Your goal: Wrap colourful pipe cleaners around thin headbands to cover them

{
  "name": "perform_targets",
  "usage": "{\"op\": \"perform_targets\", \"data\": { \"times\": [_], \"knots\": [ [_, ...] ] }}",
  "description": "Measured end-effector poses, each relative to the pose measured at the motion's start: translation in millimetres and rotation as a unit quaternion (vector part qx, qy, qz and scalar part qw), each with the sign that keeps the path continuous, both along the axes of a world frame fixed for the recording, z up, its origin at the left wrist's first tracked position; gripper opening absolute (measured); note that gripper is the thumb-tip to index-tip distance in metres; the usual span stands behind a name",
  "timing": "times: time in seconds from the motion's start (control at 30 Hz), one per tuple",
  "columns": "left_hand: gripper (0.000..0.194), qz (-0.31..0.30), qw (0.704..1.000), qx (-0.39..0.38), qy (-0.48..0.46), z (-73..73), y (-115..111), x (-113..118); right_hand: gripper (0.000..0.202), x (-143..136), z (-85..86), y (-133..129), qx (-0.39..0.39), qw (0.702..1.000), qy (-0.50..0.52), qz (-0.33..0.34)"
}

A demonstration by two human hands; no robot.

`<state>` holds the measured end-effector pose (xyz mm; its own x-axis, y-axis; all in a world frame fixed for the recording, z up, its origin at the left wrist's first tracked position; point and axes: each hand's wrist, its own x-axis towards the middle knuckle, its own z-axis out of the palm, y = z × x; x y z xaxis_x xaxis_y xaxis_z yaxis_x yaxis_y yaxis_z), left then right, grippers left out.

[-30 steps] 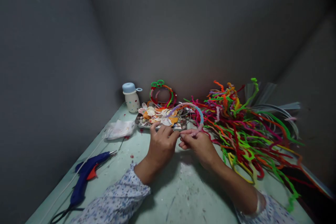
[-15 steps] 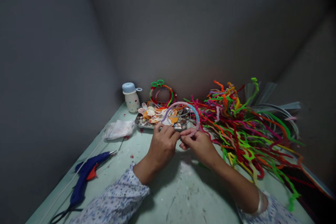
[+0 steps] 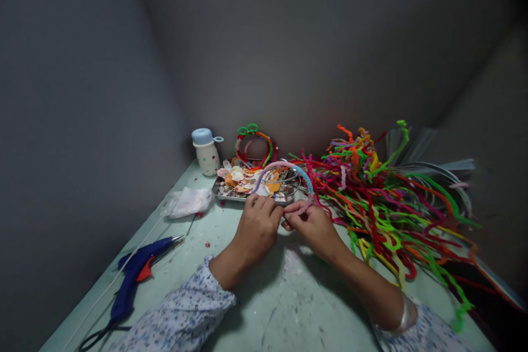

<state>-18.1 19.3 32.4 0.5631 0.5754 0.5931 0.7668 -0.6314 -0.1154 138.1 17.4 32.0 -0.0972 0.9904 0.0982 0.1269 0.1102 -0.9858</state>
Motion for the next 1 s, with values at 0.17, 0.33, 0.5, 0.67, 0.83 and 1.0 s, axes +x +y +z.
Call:
{"op": "perform_targets", "data": {
  "times": [0.17,0.33,0.5,0.67,0.83,1.0],
  "knots": [
    [0.014,-0.002,1.0,-0.009,0.0,0.3,-1,0,0.009,-2,-6.8,0,0.001,1.0,0.011,-0.005],
    [0.015,0.003,0.999,-0.036,-0.002,2.8,-1,-1,0.007,-2,-10.2,1,0.002,1.0,0.013,0.0],
    [0.017,0.004,0.996,-0.081,-0.036,2.7,2,-3,0.005,1,-9.1,3,-0.012,1.0,0.019,-0.007],
    [0.014,-0.008,0.994,-0.11,-0.012,0.2,3,-4,0.007,3,-15.6,6,-0.007,1.0,0.013,0.015],
    [0.012,-0.01,0.994,-0.112,-0.001,-1.4,4,-5,0.009,-2,-23.1,6,-0.013,0.999,0.048,-0.002],
    [0.014,-0.004,0.994,-0.105,-0.003,-3.4,6,-6,0.016,-4,-30.9,7,-0.004,0.995,0.095,-0.015]
  ]
}}
